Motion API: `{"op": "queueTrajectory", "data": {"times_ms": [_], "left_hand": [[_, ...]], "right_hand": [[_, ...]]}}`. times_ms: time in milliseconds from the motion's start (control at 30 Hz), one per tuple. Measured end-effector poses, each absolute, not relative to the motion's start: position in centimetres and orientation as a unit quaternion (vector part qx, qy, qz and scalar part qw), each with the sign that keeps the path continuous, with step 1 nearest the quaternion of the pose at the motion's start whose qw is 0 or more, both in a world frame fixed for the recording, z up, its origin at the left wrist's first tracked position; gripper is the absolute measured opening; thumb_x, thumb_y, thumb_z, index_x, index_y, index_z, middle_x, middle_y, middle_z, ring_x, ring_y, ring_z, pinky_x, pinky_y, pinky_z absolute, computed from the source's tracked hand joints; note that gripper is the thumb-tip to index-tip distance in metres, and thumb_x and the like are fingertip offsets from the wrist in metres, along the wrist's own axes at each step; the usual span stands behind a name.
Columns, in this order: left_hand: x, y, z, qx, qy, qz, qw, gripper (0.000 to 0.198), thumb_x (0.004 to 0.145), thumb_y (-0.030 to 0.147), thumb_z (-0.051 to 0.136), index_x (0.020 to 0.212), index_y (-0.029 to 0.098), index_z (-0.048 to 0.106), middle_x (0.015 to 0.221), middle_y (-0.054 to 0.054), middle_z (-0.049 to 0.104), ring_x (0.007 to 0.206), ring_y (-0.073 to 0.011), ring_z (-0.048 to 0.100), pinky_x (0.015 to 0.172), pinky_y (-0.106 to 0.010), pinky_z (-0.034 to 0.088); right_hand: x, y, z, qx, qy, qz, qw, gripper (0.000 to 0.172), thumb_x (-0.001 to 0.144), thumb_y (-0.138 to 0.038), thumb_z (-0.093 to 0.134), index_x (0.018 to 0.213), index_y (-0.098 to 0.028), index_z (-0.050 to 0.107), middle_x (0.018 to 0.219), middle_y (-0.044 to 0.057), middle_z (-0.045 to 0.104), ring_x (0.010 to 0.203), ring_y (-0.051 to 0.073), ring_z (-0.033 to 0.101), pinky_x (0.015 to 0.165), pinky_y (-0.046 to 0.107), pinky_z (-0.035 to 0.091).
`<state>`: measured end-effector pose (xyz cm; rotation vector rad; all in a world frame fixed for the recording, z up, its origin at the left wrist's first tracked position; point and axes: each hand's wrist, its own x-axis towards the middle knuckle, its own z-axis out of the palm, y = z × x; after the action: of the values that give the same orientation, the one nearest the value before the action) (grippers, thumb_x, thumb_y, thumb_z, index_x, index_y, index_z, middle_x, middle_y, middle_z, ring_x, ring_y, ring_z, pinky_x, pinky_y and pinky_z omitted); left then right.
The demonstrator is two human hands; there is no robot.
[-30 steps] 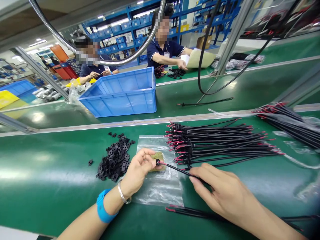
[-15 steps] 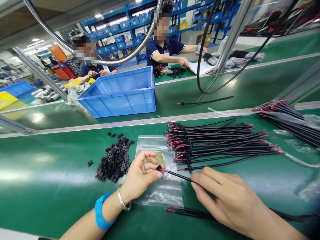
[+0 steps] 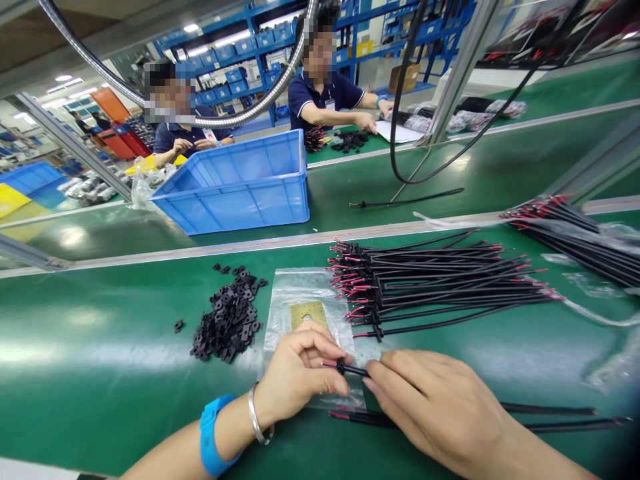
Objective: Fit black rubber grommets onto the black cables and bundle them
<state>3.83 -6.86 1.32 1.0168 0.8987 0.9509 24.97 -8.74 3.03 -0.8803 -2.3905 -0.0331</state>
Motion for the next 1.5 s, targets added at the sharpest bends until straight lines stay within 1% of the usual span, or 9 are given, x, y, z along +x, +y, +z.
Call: {"op": "queueTrajectory", "data": {"times_ms": [267,567,667,800,900,1067,1233,1333,1500], "left_hand": [[4.1,-7.5,2.1,0.675,0.389,0.443,0.444,0.023,0.058,0.024,0.088,0.078,0.019,0.077,0.071,-0.004,0.069,0.062,-0.0123,0.063,0.059,-0.023,0.053],[4.7,-7.7,1.9,0.721,0.362,0.439,0.396,0.021,0.063,0.025,0.085,0.08,0.016,0.075,0.07,-0.005,0.069,0.06,-0.0122,0.064,0.055,-0.021,0.052],[4.5,-7.5,1.6,0.726,0.378,0.405,0.407,0.028,0.063,0.028,0.085,0.086,0.018,0.075,0.075,-0.005,0.068,0.067,-0.0145,0.065,0.061,-0.024,0.055],[3.6,-7.1,1.4,0.727,0.375,0.359,0.45,0.056,0.06,0.03,0.087,0.111,0.02,0.066,0.094,-0.006,0.063,0.076,-0.0156,0.064,0.07,-0.028,0.058],[2.5,-6.5,1.6,0.732,0.394,0.34,0.44,0.051,0.07,0.028,0.081,0.116,0.021,0.062,0.099,-0.006,0.06,0.079,-0.0149,0.064,0.075,-0.03,0.057],[-0.4,-4.3,2.9,0.78,0.452,0.307,0.305,0.025,0.085,0.026,0.065,0.109,0.022,0.063,0.108,-0.007,0.059,0.089,-0.0165,0.061,0.08,-0.033,0.055],[-4.5,-1.5,3.0,0.808,0.544,0.19,0.119,0.031,0.088,0.035,0.058,0.114,0.019,0.062,0.117,-0.011,0.058,0.11,-0.0265,0.056,0.093,-0.043,0.05],[-6.4,-0.3,2.4,0.813,0.573,0.1,0.007,0.031,0.088,0.034,0.056,0.112,0.016,0.064,0.112,-0.013,0.063,0.106,-0.0311,0.057,0.096,-0.05,0.045],[-7.4,0.4,1.9,0.813,0.58,0.009,-0.041,0.022,0.086,0.025,0.055,0.098,0.016,0.072,0.098,-0.012,0.068,0.089,-0.0284,0.06,0.086,-0.044,0.049]], "right_hand": [[24.2,-9.4,2.0,-0.343,-0.89,0.08,0.29,0.025,0.092,-0.009,0.037,0.075,-0.02,0.051,0.064,-0.001,0.05,0.053,0.013,0.045,0.053,0.028,0.034],[23.8,-9.3,1.8,-0.346,-0.862,0.199,0.311,0.025,0.09,-0.005,0.033,0.078,-0.021,0.048,0.064,-0.003,0.053,0.052,0.01,0.049,0.051,0.021,0.037],[24.0,-9.1,2.0,-0.356,-0.869,0.161,0.304,0.026,0.091,-0.006,0.035,0.076,-0.02,0.051,0.064,-0.002,0.054,0.053,0.01,0.051,0.052,0.022,0.038],[24.3,-8.8,1.8,-0.361,-0.876,0.093,0.306,0.025,0.092,-0.008,0.039,0.08,-0.019,0.058,0.065,0.0,0.058,0.057,0.012,0.053,0.056,0.024,0.041],[25.0,-8.3,2.1,-0.359,-0.878,0.01,0.316,0.021,0.093,-0.009,0.042,0.09,-0.016,0.062,0.07,0.002,0.062,0.063,0.014,0.055,0.062,0.027,0.042],[27.7,-6.0,3.3,-0.384,-0.86,-0.141,0.306,0.032,0.087,0.0,0.045,0.111,-0.014,0.062,0.092,0.008,0.07,0.081,0.021,0.057,0.073,0.036,0.041],[29.3,-2.3,2.4,-0.477,-0.792,-0.239,0.296,0.025,0.089,-0.008,0.053,0.106,-0.019,0.067,0.095,0.004,0.072,0.08,0.021,0.054,0.071,0.037,0.039],[29.0,-0.7,1.0,-0.483,-0.806,-0.195,0.282,0.021,0.093,-0.012,0.051,0.106,-0.014,0.068,0.094,0.008,0.071,0.078,0.02,0.055,0.071,0.034,0.044],[28.7,-1.0,0.8,-0.482,-0.801,-0.166,0.314,0.023,0.093,-0.016,0.051,0.112,-0.01,0.064,0.102,0.012,0.069,0.087,0.02,0.061,0.083,0.033,0.048]]}}
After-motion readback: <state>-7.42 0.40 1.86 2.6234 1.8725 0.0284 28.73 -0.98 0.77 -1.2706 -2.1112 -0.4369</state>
